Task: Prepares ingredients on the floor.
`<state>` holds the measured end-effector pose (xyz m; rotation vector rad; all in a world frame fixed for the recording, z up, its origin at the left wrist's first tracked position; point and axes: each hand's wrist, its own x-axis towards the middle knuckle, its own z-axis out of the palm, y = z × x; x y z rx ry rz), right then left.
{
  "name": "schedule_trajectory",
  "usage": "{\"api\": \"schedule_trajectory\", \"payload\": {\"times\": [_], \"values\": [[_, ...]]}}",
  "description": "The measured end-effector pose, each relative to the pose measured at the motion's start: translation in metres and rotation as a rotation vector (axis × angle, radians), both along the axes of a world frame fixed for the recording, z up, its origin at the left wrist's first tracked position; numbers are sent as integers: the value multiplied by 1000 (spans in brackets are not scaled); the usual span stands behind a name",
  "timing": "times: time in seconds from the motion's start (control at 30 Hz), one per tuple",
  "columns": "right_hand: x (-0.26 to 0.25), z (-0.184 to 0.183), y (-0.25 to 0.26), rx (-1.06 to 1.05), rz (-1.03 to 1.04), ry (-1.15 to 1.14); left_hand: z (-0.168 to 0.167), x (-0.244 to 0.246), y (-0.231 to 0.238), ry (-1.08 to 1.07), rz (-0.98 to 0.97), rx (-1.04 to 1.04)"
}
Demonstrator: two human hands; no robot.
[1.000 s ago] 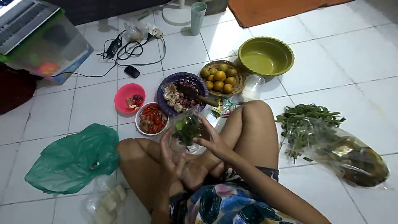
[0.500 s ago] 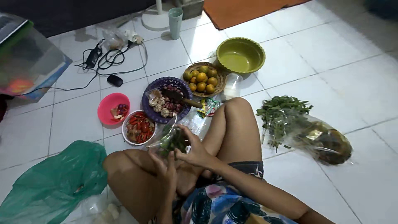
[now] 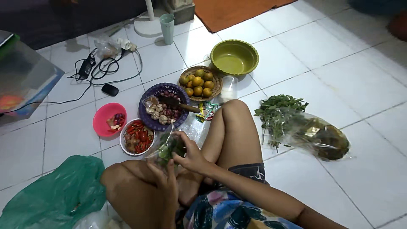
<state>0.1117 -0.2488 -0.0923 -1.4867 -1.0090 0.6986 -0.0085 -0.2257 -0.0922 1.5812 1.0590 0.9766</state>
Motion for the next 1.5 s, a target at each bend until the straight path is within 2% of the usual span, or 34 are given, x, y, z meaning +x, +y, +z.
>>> {"api": "schedule_trajectory", "payload": {"times": [0.2,0.4,0.8,1.27,1.5], "values": [[2,5,-1,-18,7,29,-3,2,-4,-16,-20,88],[2,5,-1,-58,14,67,-1,4,2,-58,-33,74],[-1,2,-1,-51,17,83,3,-2,0,29,-24,31],[10,22,-5,-143,202,272,8,-2,8,-14,-2,-11],[11,7,-13,-104,236,255,19,-8,17,26,29,-83]]}}
